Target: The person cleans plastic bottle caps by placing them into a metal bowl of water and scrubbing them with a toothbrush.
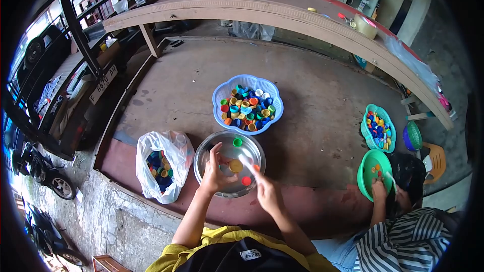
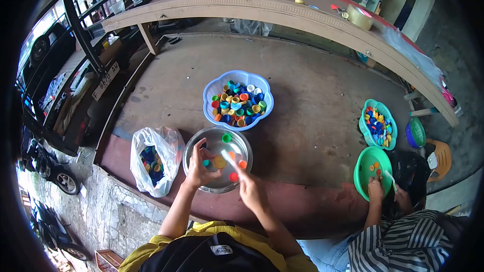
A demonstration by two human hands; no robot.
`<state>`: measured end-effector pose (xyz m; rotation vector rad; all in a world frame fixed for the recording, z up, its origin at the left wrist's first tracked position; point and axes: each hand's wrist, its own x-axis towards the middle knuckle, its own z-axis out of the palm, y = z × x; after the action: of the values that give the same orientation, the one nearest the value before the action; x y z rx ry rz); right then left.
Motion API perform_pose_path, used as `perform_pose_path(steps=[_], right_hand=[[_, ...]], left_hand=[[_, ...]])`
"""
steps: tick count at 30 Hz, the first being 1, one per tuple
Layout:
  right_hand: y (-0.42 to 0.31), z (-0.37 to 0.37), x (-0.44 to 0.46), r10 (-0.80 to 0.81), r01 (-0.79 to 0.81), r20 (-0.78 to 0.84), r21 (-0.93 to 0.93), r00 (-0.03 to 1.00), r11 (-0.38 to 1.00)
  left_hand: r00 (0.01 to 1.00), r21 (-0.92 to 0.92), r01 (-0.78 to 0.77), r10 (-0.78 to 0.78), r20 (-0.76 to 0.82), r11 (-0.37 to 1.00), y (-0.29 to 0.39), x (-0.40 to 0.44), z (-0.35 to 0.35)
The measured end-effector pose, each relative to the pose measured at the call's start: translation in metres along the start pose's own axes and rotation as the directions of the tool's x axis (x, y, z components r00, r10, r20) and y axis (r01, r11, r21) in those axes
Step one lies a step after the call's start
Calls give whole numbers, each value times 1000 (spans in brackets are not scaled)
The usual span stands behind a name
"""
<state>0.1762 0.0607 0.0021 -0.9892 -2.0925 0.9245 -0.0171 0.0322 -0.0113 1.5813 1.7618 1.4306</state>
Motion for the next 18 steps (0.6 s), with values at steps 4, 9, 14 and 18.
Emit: perform_pose_path(steps=[4,9,14,18], right_hand=[[18,7,1,-9,11,-39,38,999,999],[4,3,-9,-181,181,-41,16,983,983],[27,9,-1,-160,162,-123,12,980,987],[8,13,-4,-197,198,13,-73,980,978]], left_hand=[[998,-36,6,-8,-69,999,6,12,-4],[989,-103,-23,8,-145,994,-4,8,-1],[983,-124,-81,58,-177,989,-5,5,-4],[990,-56,-87,81,-114,995,6,3,-5]])
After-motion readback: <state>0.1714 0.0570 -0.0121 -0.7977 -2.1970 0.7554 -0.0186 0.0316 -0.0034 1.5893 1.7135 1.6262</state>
